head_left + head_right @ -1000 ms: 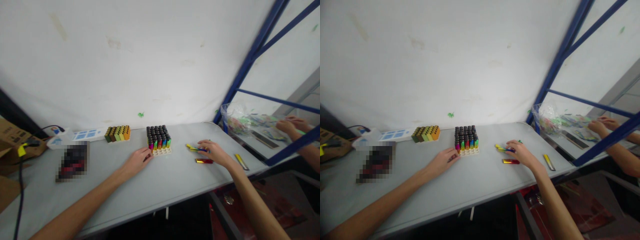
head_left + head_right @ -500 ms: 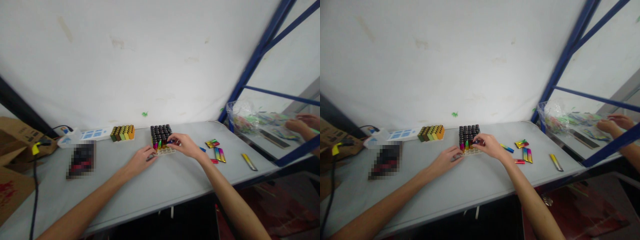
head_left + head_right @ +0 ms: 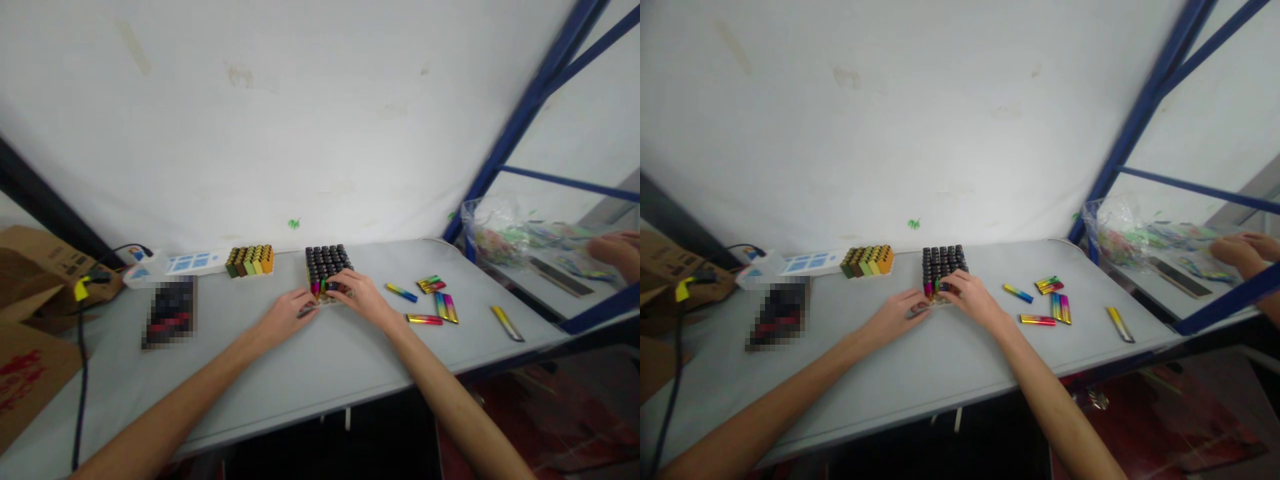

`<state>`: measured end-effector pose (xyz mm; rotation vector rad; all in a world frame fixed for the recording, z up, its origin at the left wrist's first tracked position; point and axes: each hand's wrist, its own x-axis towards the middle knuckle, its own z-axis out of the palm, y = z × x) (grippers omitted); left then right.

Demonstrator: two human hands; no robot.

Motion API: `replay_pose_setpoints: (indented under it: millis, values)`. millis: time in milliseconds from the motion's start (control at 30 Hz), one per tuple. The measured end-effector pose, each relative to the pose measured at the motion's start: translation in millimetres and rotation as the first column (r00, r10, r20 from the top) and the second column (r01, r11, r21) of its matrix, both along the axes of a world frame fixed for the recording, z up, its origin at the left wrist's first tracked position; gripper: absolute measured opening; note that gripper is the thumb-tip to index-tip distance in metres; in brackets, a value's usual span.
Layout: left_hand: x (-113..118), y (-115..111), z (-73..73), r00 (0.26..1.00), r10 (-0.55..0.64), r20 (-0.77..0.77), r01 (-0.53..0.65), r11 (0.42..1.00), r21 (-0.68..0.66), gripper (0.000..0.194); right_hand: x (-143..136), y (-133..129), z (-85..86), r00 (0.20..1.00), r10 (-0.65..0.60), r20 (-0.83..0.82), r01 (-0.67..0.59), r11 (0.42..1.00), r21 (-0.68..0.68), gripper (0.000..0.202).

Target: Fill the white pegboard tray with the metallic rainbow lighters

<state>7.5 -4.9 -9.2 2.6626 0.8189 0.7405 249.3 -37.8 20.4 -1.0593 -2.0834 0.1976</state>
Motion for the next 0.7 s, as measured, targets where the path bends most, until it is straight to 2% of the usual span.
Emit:
replay_pose_setpoints:
  millis: [167, 267, 433, 600, 700]
  values:
    - [-1, 2, -3.4, 1.0, -0.001, -0.007, 0.001, 1.0, 0.013, 0.007, -1, -1, -6.4, 0.992, -0.035, -0.119, 0.026, 0.996, -0.081, 0.025]
    - [-1, 2, -3.6, 1.0, -0.016, 0.004, 0.016, 1.0, 0.013, 0.006, -6, -4, -4.2, 0.996, -0.018, -0.086, 0.014, 0.999, -0.044, 0.023]
    - [-1, 3, -4.6, 1.0, -0.022, 0.014, 0.022, 1.0, 0.015, 0.002, -9, -8, 1.0, 0.996, 0.085, -0.034, -0.084, 0.995, 0.048, 0.031]
    - [-2, 4, -4.2, 1.0, -0.025, 0.008, 0.024, 1.0, 0.02, 0.003, -6, -8, 3.7, 0.994, 0.094, -0.055, -0.091, 0.995, 0.049, 0.041]
    - [-2, 5, -3.6, 1.0, -0.019, 0.002, 0.019, 1.0, 0.016, 0.005, -4, -6, 3.1, 0.995, 0.077, -0.065, -0.072, 0.995, 0.066, 0.04]
